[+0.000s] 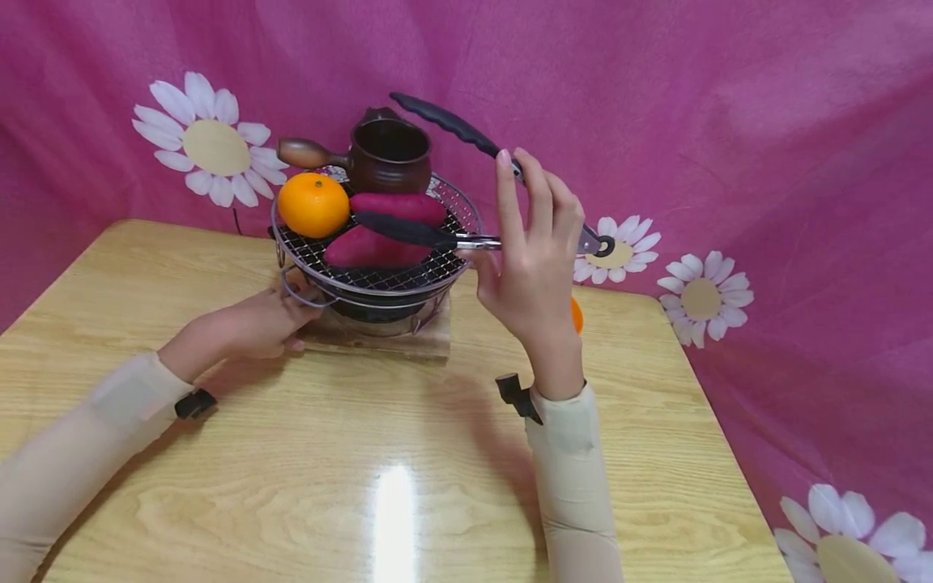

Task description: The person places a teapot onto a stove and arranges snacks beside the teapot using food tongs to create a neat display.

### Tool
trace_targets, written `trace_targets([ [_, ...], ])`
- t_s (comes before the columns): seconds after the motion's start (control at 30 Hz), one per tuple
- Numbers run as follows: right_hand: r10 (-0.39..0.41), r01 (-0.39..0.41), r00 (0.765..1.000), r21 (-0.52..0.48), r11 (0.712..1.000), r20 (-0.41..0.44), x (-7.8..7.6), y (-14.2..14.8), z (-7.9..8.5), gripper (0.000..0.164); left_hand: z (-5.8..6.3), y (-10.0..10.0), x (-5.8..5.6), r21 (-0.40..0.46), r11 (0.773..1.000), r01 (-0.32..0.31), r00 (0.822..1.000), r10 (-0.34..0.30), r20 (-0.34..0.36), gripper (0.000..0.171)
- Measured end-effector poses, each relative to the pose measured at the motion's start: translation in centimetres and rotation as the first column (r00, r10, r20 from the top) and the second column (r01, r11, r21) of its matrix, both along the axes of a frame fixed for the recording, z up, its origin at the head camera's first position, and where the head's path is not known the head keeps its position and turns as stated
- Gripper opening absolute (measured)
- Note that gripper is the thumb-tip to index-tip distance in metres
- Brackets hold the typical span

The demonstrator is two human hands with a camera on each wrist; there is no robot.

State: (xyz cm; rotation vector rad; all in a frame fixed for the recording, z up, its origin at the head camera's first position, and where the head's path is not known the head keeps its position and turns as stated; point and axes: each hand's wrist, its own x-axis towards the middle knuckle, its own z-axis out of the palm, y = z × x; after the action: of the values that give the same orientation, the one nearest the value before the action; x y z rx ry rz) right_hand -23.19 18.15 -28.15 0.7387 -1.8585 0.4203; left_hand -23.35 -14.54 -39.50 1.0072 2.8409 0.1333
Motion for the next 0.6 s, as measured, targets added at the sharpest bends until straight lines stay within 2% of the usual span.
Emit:
trace_targets([
  [0.13, -0.006, 0.006, 1.0, -0.006, 1.0, -0.014, -0.4, 0.2, -0.2, 0.078, -0.2, 0.1, 0.1, -0.011, 1.0, 0.003, 1.0, -0.003, -0.027, 0.064],
  [0.33, -0.004, 0.003, 1.0, -0.047, 0.999, -0.028, -0.7, 0.4, -0.3, 0.08, -0.3, 0.4, 0.2, -0.055, 0.998, 0.028, 0.993, -0.034, -0.116, 0.062],
  [0.43, 0.001, -0.005, 0.999, -0.079, 0.997, -0.047, -0.8, 0.6, -0.3, 0.08, -0.3, 0.4, 0.2, -0.059, 0.998, 0.023, 0.993, -0.029, -0.114, 0.063],
  [0.6, 0.027, -0.039, 0.996, -0.137, 0.99, -0.089, -1.3, 0.7, -0.1, 0.081, -0.4, 0.4, 0.1, -0.026, 1.0, -0.008, 0.998, 0.006, -0.061, 0.066],
])
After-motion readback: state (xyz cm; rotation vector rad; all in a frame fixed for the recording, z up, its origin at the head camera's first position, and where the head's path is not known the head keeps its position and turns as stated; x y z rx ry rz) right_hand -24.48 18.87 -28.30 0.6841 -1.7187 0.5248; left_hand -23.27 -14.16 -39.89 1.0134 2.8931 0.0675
